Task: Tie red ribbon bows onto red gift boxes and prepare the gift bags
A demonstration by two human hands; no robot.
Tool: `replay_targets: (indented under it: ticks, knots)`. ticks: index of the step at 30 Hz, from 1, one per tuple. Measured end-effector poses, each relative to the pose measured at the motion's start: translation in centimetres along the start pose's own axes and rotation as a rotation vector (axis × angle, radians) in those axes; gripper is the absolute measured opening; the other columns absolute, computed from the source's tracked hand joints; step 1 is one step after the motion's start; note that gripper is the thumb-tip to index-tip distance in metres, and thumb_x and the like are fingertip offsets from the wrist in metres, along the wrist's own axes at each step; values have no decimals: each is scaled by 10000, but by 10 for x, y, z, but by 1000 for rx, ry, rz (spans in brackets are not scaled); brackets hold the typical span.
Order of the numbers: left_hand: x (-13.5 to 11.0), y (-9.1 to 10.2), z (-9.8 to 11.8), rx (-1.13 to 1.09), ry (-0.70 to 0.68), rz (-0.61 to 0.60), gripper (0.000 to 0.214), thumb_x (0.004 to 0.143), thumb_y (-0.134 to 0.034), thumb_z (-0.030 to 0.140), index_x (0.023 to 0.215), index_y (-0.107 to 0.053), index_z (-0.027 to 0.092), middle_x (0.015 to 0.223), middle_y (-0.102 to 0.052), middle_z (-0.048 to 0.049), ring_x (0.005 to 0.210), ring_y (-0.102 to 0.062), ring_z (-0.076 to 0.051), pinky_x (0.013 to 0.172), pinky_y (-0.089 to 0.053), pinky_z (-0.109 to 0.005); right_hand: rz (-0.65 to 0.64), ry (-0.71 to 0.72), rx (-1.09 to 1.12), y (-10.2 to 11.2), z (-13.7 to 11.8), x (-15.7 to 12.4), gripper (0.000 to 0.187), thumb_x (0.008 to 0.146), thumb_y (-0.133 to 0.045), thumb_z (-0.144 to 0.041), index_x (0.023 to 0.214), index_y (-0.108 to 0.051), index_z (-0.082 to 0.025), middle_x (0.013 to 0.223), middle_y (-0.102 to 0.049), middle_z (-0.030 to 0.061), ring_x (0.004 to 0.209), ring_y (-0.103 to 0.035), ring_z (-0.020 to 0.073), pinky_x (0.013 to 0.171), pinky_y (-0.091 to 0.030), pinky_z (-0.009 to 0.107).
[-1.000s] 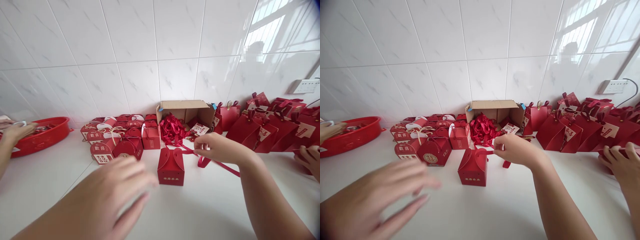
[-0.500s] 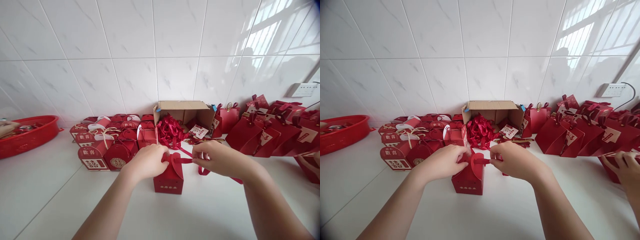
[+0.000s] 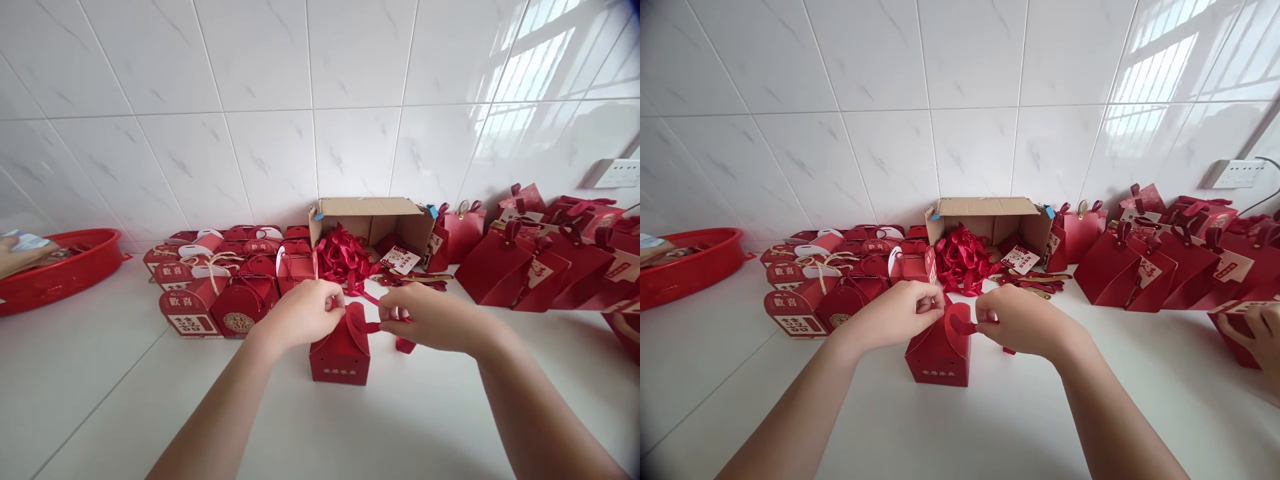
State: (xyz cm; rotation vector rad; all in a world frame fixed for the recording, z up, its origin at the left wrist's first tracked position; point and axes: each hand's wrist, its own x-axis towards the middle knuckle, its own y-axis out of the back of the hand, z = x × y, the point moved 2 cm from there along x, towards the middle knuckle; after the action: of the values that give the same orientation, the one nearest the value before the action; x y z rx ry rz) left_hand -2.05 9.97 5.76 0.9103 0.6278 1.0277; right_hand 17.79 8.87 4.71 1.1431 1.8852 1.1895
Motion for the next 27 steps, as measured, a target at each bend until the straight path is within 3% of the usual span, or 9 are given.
replay_targets:
  ticks: [8, 17, 23, 27]
  knots:
    - [1, 0, -3, 7, 43, -37, 235, 807, -488, 395, 853, -647, 228, 703, -593, -15, 576, -506, -153, 458, -320, -235, 24, 26, 46, 4, 1, -1, 151, 810, -528, -275, 698, -614, -220, 642, -646, 14, 540, -574, 148, 468, -332, 237]
    - [6, -6, -8, 4, 5, -77, 173, 785, -479, 320, 697, -583, 213, 646, -567, 2, 555, -473, -137, 460, -311, -235, 41, 37, 37, 3, 3, 0, 137, 794, -552, -254, 672, -606, -222, 702, -649, -2, 562, -599, 143, 476, -344, 237]
    - [8, -8, -8, 16, -17, -159, 171, 776, -469, 305, 703, -597, 218, 573, -481, 20, 489, -376, -118, 418, -238, -249, 24, 40, 31, 3, 2, 2, 124, 793, -553, -260, 702, -636, -243, 764, -661, -12, 582, -616, 139, 467, -343, 225]
    - [11, -9, -9, -45, -9, -159, 125, 744, -501, 277, 671, -570, 202, 603, -510, 21, 529, -407, -117, 444, -280, -235, 3, 23, 27, 3, 3, 1, 144, 806, -548, -284, 718, -654, -239, 752, -661, 3, 577, -613, 146, 465, -345, 232]
